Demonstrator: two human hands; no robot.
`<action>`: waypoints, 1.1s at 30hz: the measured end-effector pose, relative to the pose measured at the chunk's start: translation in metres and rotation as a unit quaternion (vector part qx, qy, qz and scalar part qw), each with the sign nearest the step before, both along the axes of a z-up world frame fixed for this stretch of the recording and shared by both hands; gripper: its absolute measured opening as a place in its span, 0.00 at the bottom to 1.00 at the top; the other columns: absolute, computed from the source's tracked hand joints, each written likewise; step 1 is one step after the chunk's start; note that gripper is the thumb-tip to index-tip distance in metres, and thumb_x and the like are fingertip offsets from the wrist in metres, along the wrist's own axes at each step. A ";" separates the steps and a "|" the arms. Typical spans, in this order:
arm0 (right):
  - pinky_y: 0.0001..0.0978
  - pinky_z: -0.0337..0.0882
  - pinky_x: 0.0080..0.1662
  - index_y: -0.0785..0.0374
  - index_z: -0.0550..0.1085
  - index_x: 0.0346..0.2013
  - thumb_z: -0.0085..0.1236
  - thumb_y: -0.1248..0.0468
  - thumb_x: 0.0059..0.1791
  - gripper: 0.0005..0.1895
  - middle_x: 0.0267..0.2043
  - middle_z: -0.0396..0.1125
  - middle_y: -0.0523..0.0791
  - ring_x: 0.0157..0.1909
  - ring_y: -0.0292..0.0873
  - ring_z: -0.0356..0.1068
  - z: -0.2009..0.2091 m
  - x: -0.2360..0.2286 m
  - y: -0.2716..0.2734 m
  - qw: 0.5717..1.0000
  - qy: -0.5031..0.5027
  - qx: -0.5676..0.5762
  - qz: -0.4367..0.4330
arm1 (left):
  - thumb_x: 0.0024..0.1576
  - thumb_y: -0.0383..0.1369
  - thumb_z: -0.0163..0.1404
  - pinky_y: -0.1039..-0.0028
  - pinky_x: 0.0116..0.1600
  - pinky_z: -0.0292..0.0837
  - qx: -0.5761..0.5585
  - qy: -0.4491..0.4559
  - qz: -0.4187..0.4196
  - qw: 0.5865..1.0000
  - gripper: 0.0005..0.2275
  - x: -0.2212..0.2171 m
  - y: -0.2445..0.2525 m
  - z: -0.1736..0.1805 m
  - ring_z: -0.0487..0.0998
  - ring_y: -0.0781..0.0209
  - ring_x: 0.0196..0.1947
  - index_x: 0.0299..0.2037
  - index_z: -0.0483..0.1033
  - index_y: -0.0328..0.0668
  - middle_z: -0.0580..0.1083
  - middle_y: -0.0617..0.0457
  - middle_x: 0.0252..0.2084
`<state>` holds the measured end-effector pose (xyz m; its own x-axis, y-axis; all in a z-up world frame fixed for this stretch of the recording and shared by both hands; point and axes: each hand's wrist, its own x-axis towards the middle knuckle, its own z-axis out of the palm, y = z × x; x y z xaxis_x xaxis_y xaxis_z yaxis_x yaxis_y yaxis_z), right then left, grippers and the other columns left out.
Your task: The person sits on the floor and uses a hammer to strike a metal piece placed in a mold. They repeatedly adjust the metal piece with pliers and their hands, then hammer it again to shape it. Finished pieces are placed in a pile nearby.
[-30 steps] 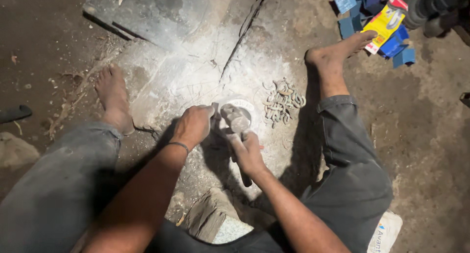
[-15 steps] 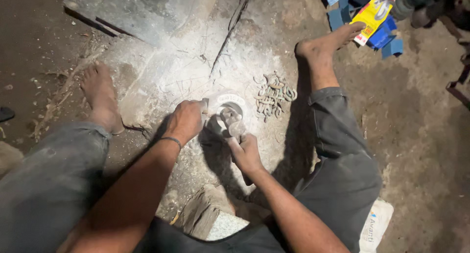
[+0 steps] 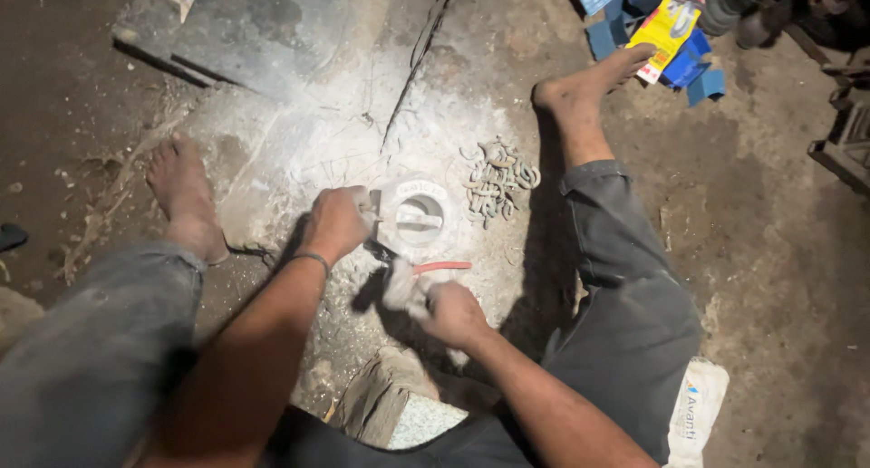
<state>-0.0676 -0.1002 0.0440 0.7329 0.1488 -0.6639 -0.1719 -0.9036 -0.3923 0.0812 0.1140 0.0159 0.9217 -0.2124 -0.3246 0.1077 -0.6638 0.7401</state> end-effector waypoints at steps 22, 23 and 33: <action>0.56 0.63 0.56 0.55 0.82 0.33 0.47 0.55 0.50 0.16 0.44 0.73 0.52 0.56 0.56 0.67 -0.064 -0.007 -0.004 0.986 -0.115 -0.115 0.045 | 0.46 0.33 0.61 0.43 0.61 0.61 0.060 -0.371 -0.077 0.923 0.07 0.022 -0.012 0.173 0.73 0.30 0.59 0.34 0.81 0.48 0.76 0.42 0.59; 0.53 0.64 0.54 0.54 0.83 0.32 0.48 0.52 0.50 0.17 0.42 0.73 0.52 0.56 0.56 0.67 -0.057 -0.005 -0.003 0.987 -0.114 -0.107 0.044 | 0.48 0.33 0.60 0.42 0.63 0.59 0.065 -0.359 -0.087 0.927 0.07 0.015 -0.004 0.191 0.71 0.30 0.59 0.35 0.81 0.47 0.76 0.43 0.59; 0.45 0.73 0.52 0.63 0.81 0.35 0.63 0.57 0.43 0.13 0.43 0.74 0.56 0.49 0.59 0.75 -0.006 0.012 -0.014 0.997 0.049 -0.056 -0.022 | 0.50 0.29 0.58 0.50 0.53 0.70 0.048 -0.204 -0.016 0.978 0.03 0.025 0.017 0.201 0.79 0.43 0.48 0.33 0.83 0.47 0.80 0.44 0.43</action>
